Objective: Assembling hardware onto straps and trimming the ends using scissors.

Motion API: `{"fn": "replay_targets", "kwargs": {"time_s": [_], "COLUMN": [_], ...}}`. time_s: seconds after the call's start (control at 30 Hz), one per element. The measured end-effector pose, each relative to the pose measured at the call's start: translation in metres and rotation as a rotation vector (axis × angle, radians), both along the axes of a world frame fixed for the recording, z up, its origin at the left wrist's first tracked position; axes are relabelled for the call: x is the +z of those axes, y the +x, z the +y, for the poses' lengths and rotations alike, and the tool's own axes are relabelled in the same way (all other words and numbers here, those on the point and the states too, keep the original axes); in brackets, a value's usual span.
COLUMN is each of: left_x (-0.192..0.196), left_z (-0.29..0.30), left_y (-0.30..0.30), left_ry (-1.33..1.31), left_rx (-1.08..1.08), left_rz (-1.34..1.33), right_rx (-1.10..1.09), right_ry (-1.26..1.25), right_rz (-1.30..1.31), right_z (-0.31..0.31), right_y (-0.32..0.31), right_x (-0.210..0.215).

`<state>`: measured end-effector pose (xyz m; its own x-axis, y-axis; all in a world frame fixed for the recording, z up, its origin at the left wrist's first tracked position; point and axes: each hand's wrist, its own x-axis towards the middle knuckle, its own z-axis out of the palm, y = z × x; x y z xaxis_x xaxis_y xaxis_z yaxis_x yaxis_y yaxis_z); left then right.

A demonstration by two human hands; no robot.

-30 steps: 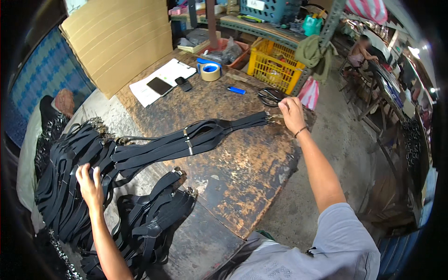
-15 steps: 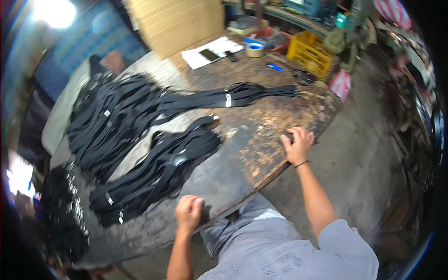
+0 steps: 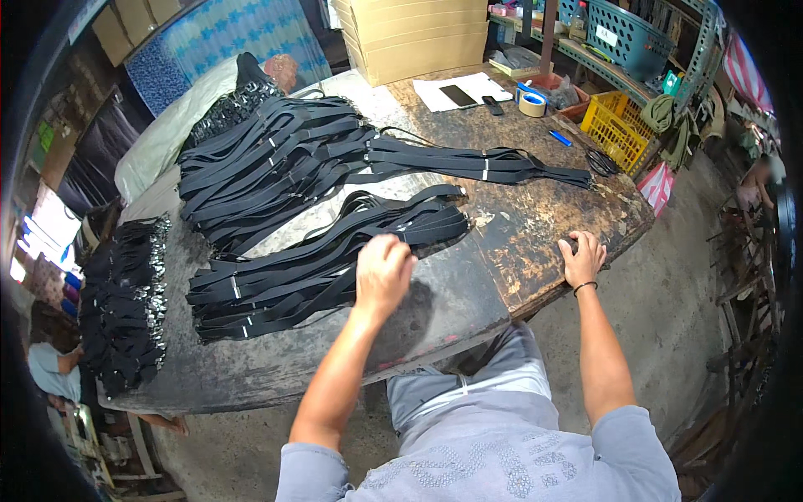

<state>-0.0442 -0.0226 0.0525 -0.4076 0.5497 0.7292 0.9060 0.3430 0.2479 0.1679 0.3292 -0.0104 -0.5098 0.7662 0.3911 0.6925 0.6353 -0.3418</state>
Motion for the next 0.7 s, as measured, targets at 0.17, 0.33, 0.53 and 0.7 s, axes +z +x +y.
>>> {"fn": "replay_targets", "kwargs": {"time_s": [0.17, 0.33, 0.53, 0.7], "left_x": [0.003, -0.009, -0.006, 0.05], "left_z": [0.025, 0.061, 0.086, 0.057], "left_y": [-0.067, -0.135, -0.156, -0.177], "left_ry": [-0.146, -0.42, -0.85, -0.393], "left_rx": [0.017, 0.065, 0.085, -0.096], "left_rz": [-0.105, -0.078, -0.21, -0.345], "right_rx": [0.001, -0.007, -0.018, -0.002], "right_ry": [-0.021, 0.0, -0.041, -0.044], "right_rz": [0.009, -0.001, -0.018, 0.001], "right_z": [0.003, -0.001, 0.001, 0.0], "right_y": [0.003, -0.001, -0.001, 0.0], "right_x": [0.002, 0.003, 0.0, 0.005]}}
